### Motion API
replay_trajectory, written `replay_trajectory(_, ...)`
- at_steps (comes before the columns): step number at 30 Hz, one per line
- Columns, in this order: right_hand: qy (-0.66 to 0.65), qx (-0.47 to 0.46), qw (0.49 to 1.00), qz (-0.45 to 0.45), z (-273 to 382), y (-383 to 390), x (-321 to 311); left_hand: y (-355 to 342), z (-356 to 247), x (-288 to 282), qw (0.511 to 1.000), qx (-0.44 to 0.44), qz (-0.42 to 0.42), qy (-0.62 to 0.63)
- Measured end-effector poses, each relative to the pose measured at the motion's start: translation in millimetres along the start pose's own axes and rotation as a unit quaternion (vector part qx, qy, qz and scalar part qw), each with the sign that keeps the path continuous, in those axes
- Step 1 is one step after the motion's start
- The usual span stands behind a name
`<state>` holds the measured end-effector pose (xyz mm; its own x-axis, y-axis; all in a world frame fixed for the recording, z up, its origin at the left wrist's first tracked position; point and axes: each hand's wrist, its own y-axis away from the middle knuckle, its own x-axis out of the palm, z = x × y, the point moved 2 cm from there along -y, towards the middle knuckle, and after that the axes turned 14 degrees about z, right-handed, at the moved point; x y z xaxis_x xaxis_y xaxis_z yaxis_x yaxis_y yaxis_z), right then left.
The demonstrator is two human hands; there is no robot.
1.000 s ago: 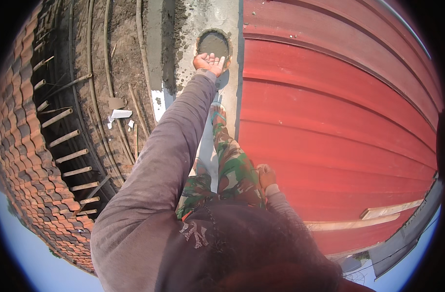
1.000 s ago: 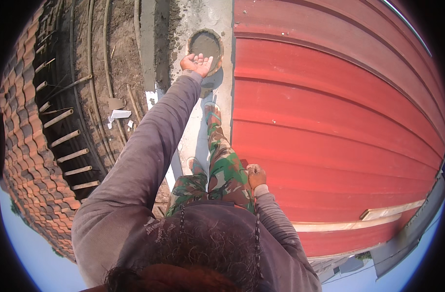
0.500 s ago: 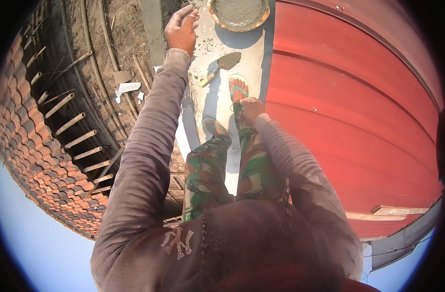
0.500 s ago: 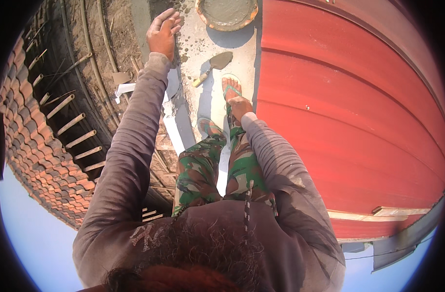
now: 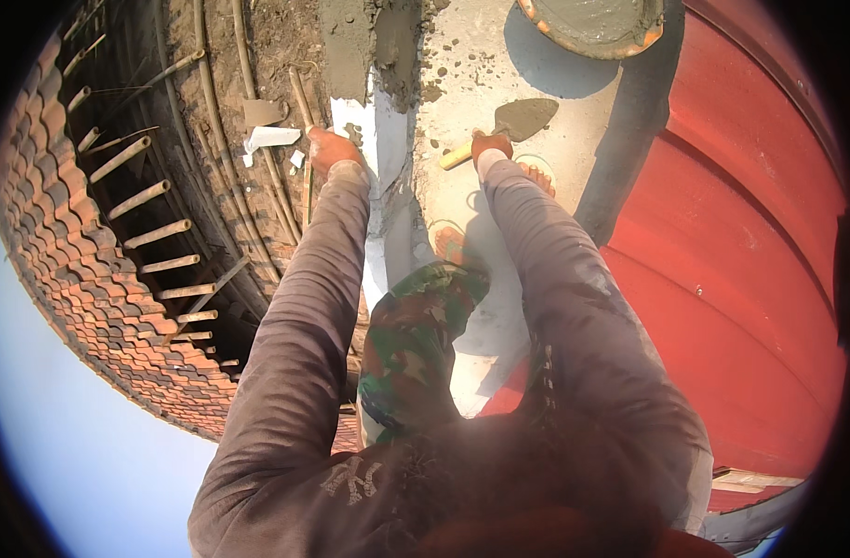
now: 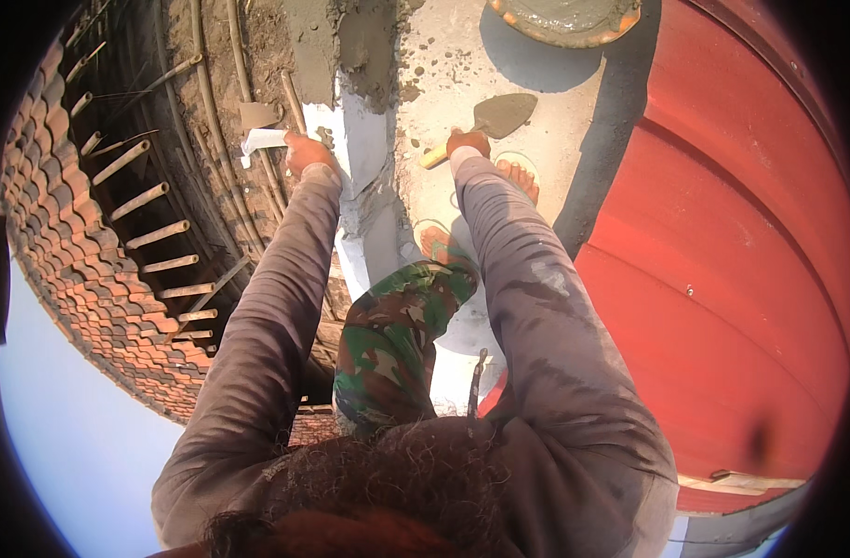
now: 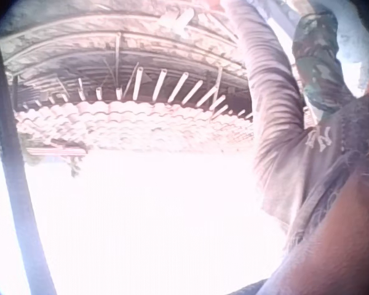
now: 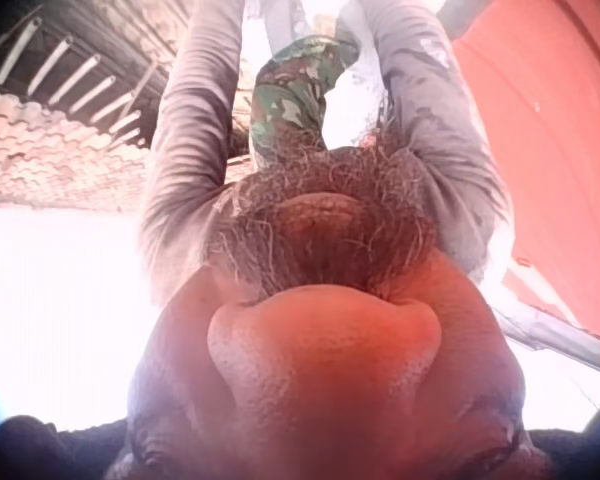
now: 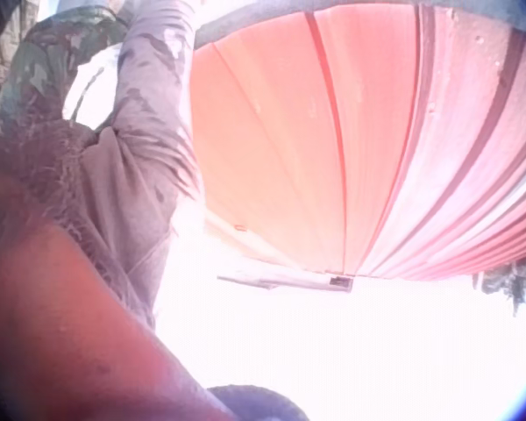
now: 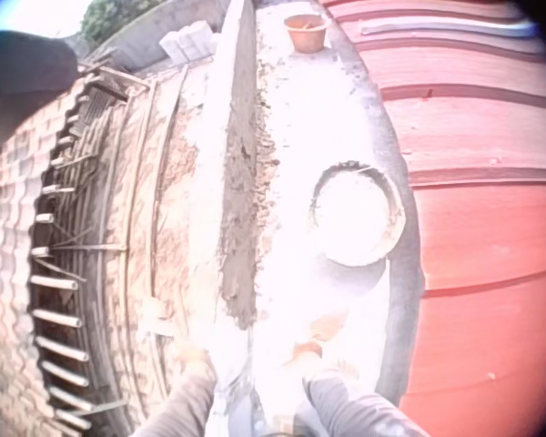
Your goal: The person applies cement along the edge of a roof using a trowel and smooths it over a white trim piece.
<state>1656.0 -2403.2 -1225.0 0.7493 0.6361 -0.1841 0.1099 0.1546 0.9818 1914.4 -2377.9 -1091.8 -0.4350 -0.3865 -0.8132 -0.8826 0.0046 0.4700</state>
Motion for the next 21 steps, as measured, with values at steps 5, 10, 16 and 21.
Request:
replay_trajectory(5,-0.014,-0.159,0.976,-0.146,-23.3,4.7,-9.0,1.7,-19.1,-0.9,0.999,-0.017,-0.015,-0.044)
replay_trajectory(10,0.039,-0.189,0.979,-0.061,-50.5,106.0,-77.3,9.6,-10.7,-13.6,0.999,0.001,0.014,-0.045)
replay_trajectory(16,0.066,-0.331,0.928,-0.156,-23.2,197.6,-199.2,26.5,-17.1,-25.5,0.996,0.015,0.034,-0.087)
replay_trajectory(21,0.253,-0.24,0.888,-0.299,68.4,195.0,-281.5,22.3,-19.4,-19.7,0.999,0.01,0.029,-0.042)
